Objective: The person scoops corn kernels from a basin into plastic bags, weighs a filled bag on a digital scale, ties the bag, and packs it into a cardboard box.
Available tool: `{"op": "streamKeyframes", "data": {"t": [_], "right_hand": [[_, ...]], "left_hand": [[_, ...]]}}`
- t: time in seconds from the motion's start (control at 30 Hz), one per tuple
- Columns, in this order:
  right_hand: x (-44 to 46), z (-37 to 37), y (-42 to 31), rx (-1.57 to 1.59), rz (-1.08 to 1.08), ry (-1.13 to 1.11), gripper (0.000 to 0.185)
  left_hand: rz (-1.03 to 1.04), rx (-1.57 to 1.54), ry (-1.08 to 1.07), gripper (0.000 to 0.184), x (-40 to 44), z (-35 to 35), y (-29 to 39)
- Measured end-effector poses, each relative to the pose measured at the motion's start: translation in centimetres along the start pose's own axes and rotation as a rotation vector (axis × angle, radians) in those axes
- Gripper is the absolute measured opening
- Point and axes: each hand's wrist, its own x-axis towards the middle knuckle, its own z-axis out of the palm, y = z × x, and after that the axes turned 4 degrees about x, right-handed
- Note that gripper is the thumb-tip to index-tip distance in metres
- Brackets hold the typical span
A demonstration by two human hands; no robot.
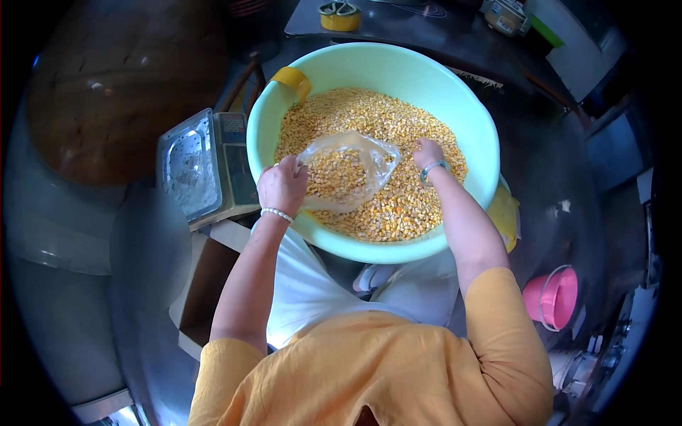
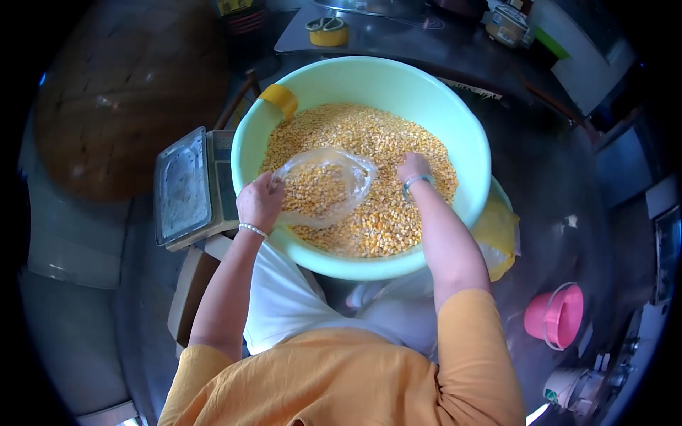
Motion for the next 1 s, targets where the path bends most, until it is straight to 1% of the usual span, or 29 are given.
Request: {"op": "streamKeyframes", "data": {"t": [0.13,0.23,0.37,0.47,0.57,0.6,0.7,0.8,0.9,1.0], "right_hand": [[-0.6,-0.3,-0.5,-0.067,0.100,0.079,0.033],[-1.7,-1.9,-1.2,-0.104,0.201,0.148,0.035],[-2.0,-1.8,0.1,-0.154,0.346,0.166,0.036],[-2.9,-3.1,-1.1,-0.148,0.444,-0.048,0.034],[-2.1,-1.7,-0.4,-0.204,0.380,-0.173,0.036],[-2.1,-1.1,-0.3,-0.250,0.307,-0.104,0.034],[-2.2,-0.7,-0.4,-0.208,0.228,-0.149,0.035],[-3.9,-0.7,-1.7,-0.204,0.120,-0.092,0.030],[-3.7,0.5,-1.6,-0.178,0.109,-0.129,0.031],[-3.3,1.0,-1.5,-0.193,0.041,-0.147,0.032]], "left_hand": [[0.057,-0.021,0.050,0.017,-0.1,0.2,-0.1],[0.057,-0.009,0.057,0.018,-0.1,0.3,-0.1],[0.057,0.003,0.042,0.019,0.0,0.3,-0.2],[0.059,-0.016,0.048,0.020,0.0,0.2,-0.1],[0.059,-0.028,0.046,0.020,0.0,0.3,-0.2],[0.066,-0.023,0.051,0.020,0.0,0.3,-0.2],[0.049,-0.018,0.033,0.018,0.0,0.3,-0.2],[-0.001,-0.015,-0.018,0.015,0.0,-0.2,0.2],[-0.014,-0.021,-0.034,0.015,0.0,-0.2,0.1],[-0.017,-0.031,-0.031,0.016,0.0,-0.2,0.1]]}}
